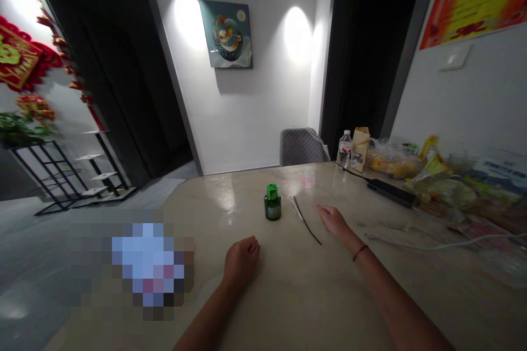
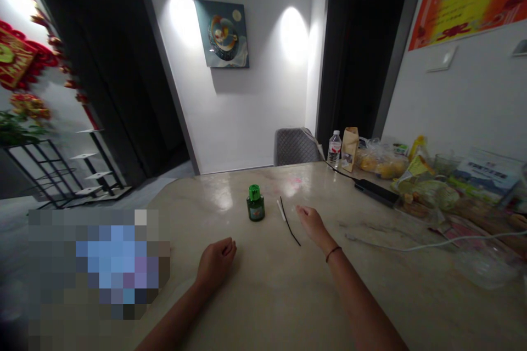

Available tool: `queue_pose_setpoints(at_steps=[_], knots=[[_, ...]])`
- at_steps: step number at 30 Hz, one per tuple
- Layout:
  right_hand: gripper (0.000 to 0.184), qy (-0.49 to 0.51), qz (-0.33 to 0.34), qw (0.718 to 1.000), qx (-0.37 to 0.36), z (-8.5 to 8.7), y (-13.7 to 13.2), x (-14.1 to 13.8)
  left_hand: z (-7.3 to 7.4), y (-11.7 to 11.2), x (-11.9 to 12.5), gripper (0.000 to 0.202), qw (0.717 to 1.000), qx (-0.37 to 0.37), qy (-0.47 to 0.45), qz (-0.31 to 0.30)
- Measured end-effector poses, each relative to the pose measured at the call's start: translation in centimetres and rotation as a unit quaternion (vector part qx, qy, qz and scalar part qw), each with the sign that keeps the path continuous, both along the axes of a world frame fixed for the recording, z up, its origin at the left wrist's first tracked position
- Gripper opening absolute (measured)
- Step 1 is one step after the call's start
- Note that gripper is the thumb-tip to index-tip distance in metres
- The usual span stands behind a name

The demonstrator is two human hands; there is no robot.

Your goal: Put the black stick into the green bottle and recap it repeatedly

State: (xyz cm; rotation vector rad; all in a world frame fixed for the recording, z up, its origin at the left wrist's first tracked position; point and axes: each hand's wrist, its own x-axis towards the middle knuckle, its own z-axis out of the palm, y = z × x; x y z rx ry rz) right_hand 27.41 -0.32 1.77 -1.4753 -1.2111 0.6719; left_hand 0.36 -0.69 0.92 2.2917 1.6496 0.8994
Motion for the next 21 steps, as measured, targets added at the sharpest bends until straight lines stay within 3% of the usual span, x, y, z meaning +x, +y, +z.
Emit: queue_pose_setpoints(at_steps=[10, 14, 16, 18, 21], knots=[[0.053, -0.022, 0.064, 0.997, -0.02, -0.5, 0.2, -1.2, 0.0, 0.2, -0.1, 0.033, 0.998, -0.016, -0.057, -0.009], [0.058, -0.018, 0.138, 0.988, -0.07, 0.6, -0.5, -2.6, 0.9, 0.3, 0.4, 0.046, 0.979, -0.119, -0.165, -0.028], [0.06, 0.057, 0.229, 0.962, -0.139, 1.4, -1.0, -3.5, 1.5, 0.2, 0.7, 0.051, 0.955, -0.199, -0.212, -0.064], [0.061, 0.156, 0.308, 0.919, -0.192, 2.1, -1.5, -4.4, 2.1, 0.0, 1.0, 0.054, 0.935, -0.25, -0.236, -0.086], [0.061, 0.259, 0.366, 0.873, -0.194, 2.6, -1.9, -5.1, 2.8, -0.2, 1.0, 0.055, 0.915, -0.277, -0.277, -0.096]])
